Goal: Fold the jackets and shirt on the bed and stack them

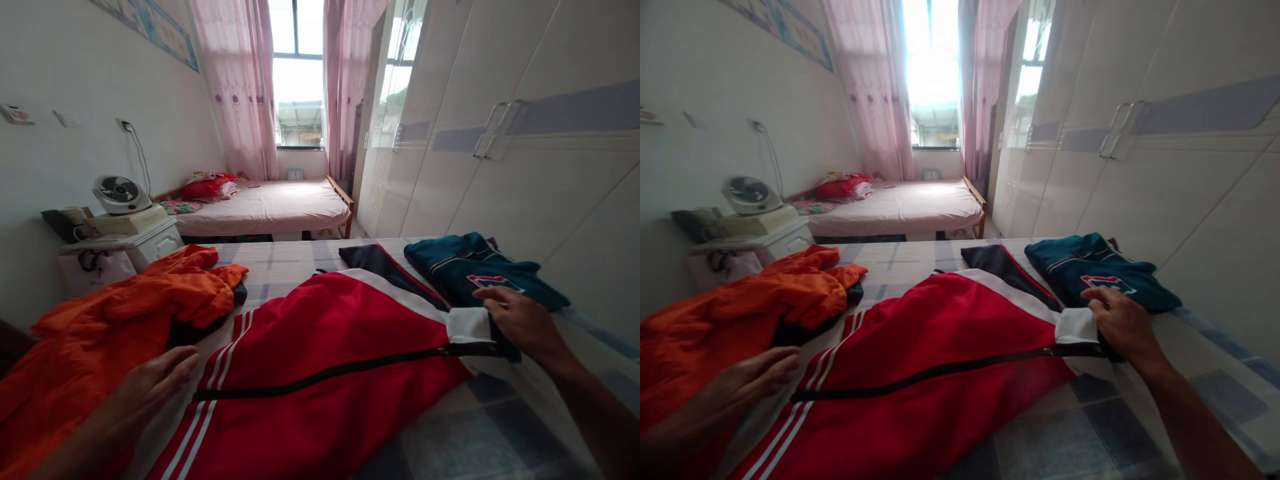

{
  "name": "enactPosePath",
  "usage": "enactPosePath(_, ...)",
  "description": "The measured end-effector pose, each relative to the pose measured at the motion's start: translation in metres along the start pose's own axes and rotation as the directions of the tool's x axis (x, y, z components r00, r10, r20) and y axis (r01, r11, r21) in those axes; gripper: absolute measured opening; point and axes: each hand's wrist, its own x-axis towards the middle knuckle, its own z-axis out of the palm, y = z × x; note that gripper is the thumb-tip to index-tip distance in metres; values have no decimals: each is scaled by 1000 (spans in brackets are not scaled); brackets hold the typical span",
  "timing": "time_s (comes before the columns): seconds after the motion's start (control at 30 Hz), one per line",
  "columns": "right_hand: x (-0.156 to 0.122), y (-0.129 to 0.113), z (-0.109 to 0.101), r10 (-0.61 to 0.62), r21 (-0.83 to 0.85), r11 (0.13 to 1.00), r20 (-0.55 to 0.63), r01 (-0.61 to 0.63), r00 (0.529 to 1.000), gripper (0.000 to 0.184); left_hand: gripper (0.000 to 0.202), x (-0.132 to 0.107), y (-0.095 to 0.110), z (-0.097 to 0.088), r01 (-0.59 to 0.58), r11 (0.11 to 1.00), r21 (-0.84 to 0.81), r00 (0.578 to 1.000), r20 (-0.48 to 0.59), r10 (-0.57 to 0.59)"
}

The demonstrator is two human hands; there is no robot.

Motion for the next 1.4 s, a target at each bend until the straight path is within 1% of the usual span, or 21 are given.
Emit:
enactPosePath(0.1,11,-25,16,-110,21,994,97,109,989,33,56,31,27,11,-56,998,19,993,106,54)
enactPosePath(0.17,22,-35,31,-170,22,985,171,168,971,34,58,47,41,21,-87,993,74,991,109,78)
enactPosePath(0.27,35,-39,55,-164,-22,984,273,176,948,37,59,65,54,34,-91,989,118,992,100,79)
enactPosePath(0.33,41,-38,70,-127,-63,986,302,153,945,39,52,71,59,41,-97,991,93,992,93,89)
enactPosePath(0.43,43,-36,85,-92,-90,988,309,125,947,44,30,73,63,45,-134,991,-20,989,64,135)
enactPosePath(0.53,41,-34,93,-91,-104,986,304,128,948,49,22,69,67,37,-128,985,-118,992,-10,128)
enactPosePath(0.63,40,-33,97,-72,-117,987,274,108,959,49,27,62,66,21,-34,923,-383,989,-149,-26)
enactPosePath(0.67,41,-33,98,-60,-114,989,267,93,962,49,30,59,65,17,-10,872,-490,980,-176,-88)
enactPosePath(0.7,42,-33,98,-42,-105,992,269,72,962,49,32,57,63,13,25,812,-583,976,-160,-145)
enactPosePath(0.77,45,-34,96,15,-82,997,291,9,957,47,38,51,58,11,152,724,-673,977,-11,-215)
enactPosePath(0.83,49,-37,91,57,-7,998,328,-58,943,41,45,47,52,13,277,718,-639,960,159,-230)
enactPosePath(0.9,53,-40,81,57,195,970,400,-146,915,34,50,45,48,14,329,720,-611,944,222,-244)
enactPosePath(0.97,57,-44,65,40,476,833,457,-283,888,33,51,43,50,14,331,700,-632,943,230,-238)
enactPosePath(1.0,58,-46,56,38,579,739,477,-346,878,34,51,43,53,14,353,666,-657,935,272,-228)
enactPosePath(1.07,60,-48,38,46,684,579,517,-444,855,39,52,41,62,13,429,580,-693,896,410,-173)
enactPosePath(1.13,60,-47,25,53,665,527,596,-530,801,41,53,39,72,14,516,548,-658,834,531,-147)
enactPosePath(1.2,58,-44,18,48,577,570,688,-585,724,40,53,41,79,13,582,567,-583,786,582,-209)
enactPosePath(1.23,58,-43,16,34,536,611,717,-582,696,38,53,43,80,11,596,583,-552,776,581,-243)
enactPosePath(1.3,61,-44,18,-2,502,679,731,-535,682,32,55,55,83,5,568,631,-528,794,552,-253)
enactPosePath(1.33,65,-47,20,-6,517,678,714,-522,700,29,55,64,86,1,514,674,-530,830,504,-237)
enactPosePath(1.4,82,-58,23,56,591,616,626,-520,778,26,54,91,96,-11,332,779,-532,931,320,-178)
